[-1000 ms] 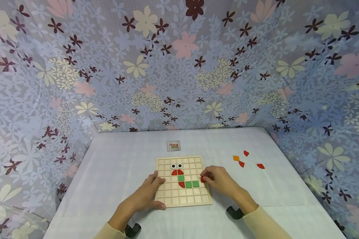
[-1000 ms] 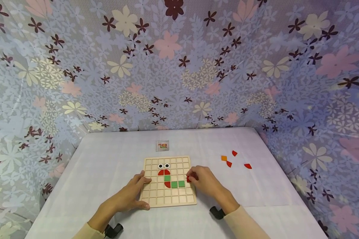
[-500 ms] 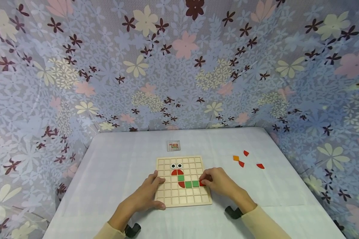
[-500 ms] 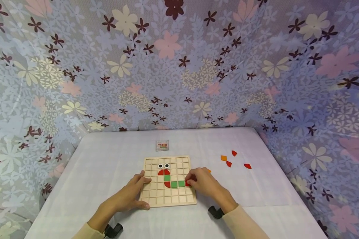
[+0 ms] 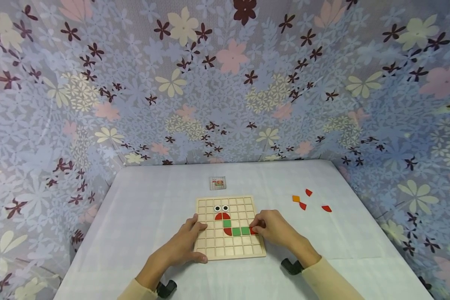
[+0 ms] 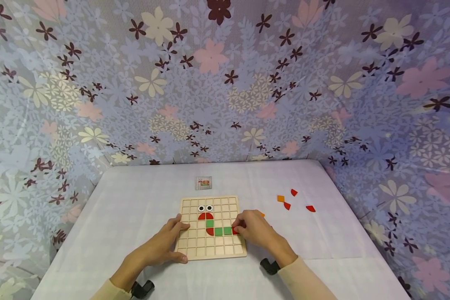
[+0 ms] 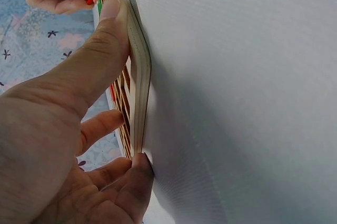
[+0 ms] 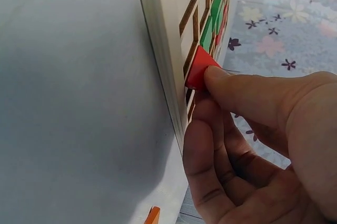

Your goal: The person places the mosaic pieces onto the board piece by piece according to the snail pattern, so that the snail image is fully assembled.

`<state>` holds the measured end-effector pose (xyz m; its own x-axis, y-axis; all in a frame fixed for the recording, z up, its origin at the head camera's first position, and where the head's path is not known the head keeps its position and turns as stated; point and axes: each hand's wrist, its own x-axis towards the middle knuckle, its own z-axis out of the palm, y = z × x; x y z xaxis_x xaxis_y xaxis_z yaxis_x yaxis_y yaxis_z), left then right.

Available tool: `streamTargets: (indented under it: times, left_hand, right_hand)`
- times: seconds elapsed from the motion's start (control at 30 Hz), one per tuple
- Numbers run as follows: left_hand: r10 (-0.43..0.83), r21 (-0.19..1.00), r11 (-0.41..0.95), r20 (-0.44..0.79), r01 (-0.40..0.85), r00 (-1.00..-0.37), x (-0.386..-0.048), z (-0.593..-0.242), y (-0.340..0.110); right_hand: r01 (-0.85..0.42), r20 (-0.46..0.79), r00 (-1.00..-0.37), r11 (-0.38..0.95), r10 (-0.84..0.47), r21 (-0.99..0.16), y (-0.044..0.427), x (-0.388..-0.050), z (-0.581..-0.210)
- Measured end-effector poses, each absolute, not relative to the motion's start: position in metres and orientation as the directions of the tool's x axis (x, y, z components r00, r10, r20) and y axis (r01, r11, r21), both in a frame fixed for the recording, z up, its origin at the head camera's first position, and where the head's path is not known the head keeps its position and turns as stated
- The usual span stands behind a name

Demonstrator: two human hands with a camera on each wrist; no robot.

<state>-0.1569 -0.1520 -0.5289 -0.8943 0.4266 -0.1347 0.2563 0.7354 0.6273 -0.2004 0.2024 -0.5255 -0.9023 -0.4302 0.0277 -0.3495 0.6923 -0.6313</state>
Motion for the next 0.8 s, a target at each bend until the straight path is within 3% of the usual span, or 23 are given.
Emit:
streamTargets:
  times: [0.8]
  left_hand:
    - [0.436, 0.598, 0.75, -0.128, 0.281, -0.891, -0.1599, -0.5262, -0.1514]
  right_hand:
    - [-0.363, 0.011, -0.893, 0.705, -0.451, -0.609, 0.2071, -0.1992, -0.5246]
